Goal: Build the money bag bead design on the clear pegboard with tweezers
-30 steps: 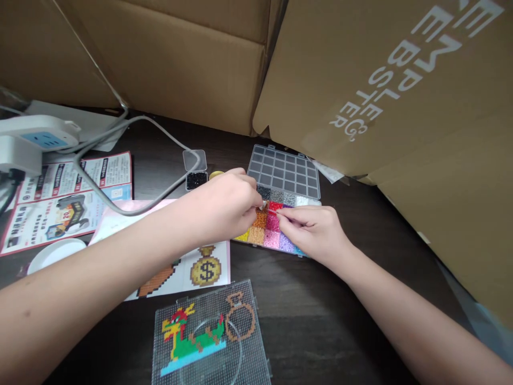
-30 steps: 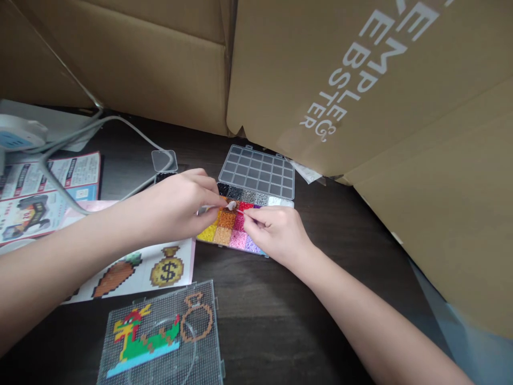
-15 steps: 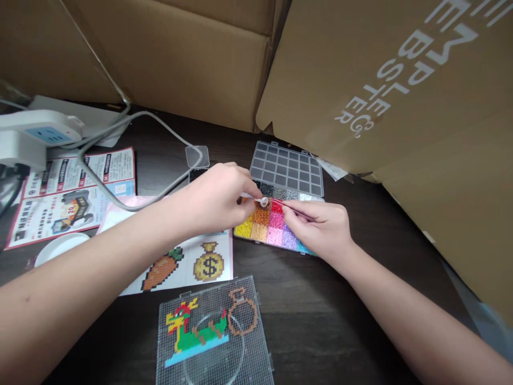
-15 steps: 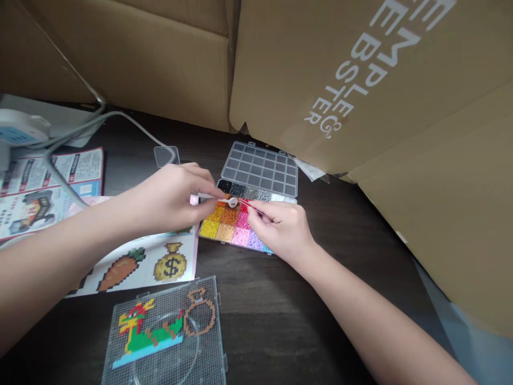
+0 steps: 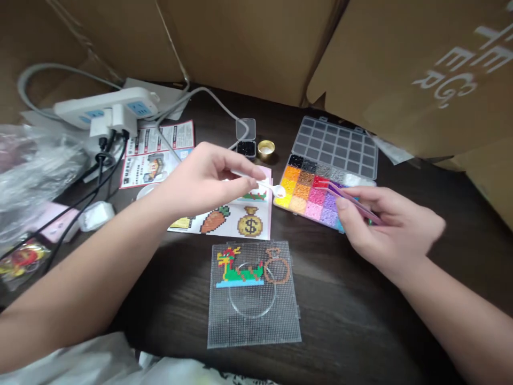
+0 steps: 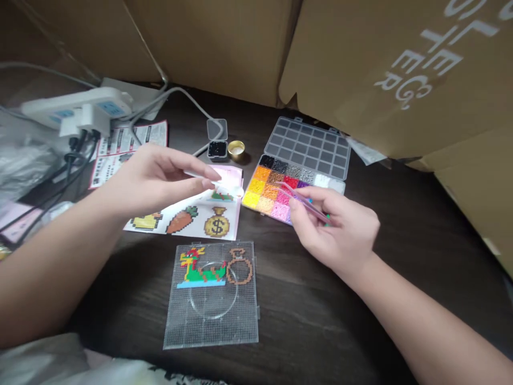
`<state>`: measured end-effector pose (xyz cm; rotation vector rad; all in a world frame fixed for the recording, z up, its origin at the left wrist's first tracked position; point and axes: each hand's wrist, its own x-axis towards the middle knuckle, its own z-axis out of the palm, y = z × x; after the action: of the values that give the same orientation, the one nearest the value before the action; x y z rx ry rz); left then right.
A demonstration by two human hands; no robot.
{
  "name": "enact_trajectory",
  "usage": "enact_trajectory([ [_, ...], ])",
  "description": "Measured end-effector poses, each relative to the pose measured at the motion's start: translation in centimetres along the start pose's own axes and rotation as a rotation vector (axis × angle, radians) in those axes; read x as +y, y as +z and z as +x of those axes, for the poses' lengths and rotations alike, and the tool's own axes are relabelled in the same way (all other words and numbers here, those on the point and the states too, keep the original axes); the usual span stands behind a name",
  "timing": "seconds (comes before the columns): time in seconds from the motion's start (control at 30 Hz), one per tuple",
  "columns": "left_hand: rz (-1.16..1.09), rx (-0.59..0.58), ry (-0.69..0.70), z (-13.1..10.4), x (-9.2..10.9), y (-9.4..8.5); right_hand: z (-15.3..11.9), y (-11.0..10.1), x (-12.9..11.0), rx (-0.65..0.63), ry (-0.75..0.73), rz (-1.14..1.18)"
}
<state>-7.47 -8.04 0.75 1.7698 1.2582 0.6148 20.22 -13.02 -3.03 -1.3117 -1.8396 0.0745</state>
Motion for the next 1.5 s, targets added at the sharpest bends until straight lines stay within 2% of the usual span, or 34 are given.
enact_trajectory([
  [0.07, -0.111, 0.085, -0.107, -2.0, -0.6, -0.1, -0.7, -1.0, -1.6, -0.025, -0.102, -0.060],
  [0.1, -0.153, 0.114, -0.141, -2.9, -1.0, -0.1, -1.1, -1.4, -2.4, -0.100, -0.138, -0.021],
  [0.17, -0.222, 0.147, -0.253, -4.4, -1.8, 0.2, -1.9, -1.8, -3.8, -0.166, -0.118, 0.053],
  [0.23, -0.245, 0.159, -0.295, -5.5, -2.4, 0.5, -2.6, -1.8, -4.7, -0.246, -0.005, 0.123],
  [0.3, -0.256, 0.173, -0.304, -6.0, -2.7, 0.9, -3.3, -1.3, -5.1, -0.349, 0.182, 0.205],
  [0.37, -0.257, 0.182, -0.306, -6.1, -2.8, 1.2, -4.0, -0.5, -5.0, -0.450, 0.375, 0.307],
  [0.43, -0.222, 0.142, -0.312, -6.0, -3.0, 1.3, -4.6, 0.2, -4.6, -0.502, 0.501, 0.391],
  [0.5, -0.170, 0.064, -0.313, -5.7, -3.4, 1.4, -5.0, 0.8, -4.2, -0.493, 0.540, 0.425],
  [0.6, -0.150, -0.014, -0.303, -5.4, -4.0, 1.4, -4.9, 1.0, -4.0, -0.424, 0.512, 0.410],
  [0.7, -0.150, -0.008, -0.291, -5.2, -4.3, 1.3, -4.4, 1.1, -4.1, -0.375, 0.375, 0.377],
  [0.83, -0.131, 0.021, -0.332, -5.0, -4.5, 0.9, -3.9, 1.9, -3.9, -0.421, 0.240, 0.354],
  [1.0, -0.153, 0.031, -0.396, -5.0, -4.7, 0.5, -3.6, 2.6, -3.1, -0.468, 0.353, 0.402],
  [1.13, -0.164, 0.068, -0.368, -5.3, -4.3, 0.6, -3.6, 2.6, -2.6, -0.497, 0.433, 0.454],
  [1.33, -0.138, 0.164, -0.271, -5.1, -3.5, 1.6, -3.7, 2.6, -2.1, -0.492, 0.403, 0.473],
  [1.5, -0.131, 0.159, -0.238, -4.6, -3.5, 2.5, -4.0, 2.4, -1.7, -0.477, 0.387, 0.497],
])
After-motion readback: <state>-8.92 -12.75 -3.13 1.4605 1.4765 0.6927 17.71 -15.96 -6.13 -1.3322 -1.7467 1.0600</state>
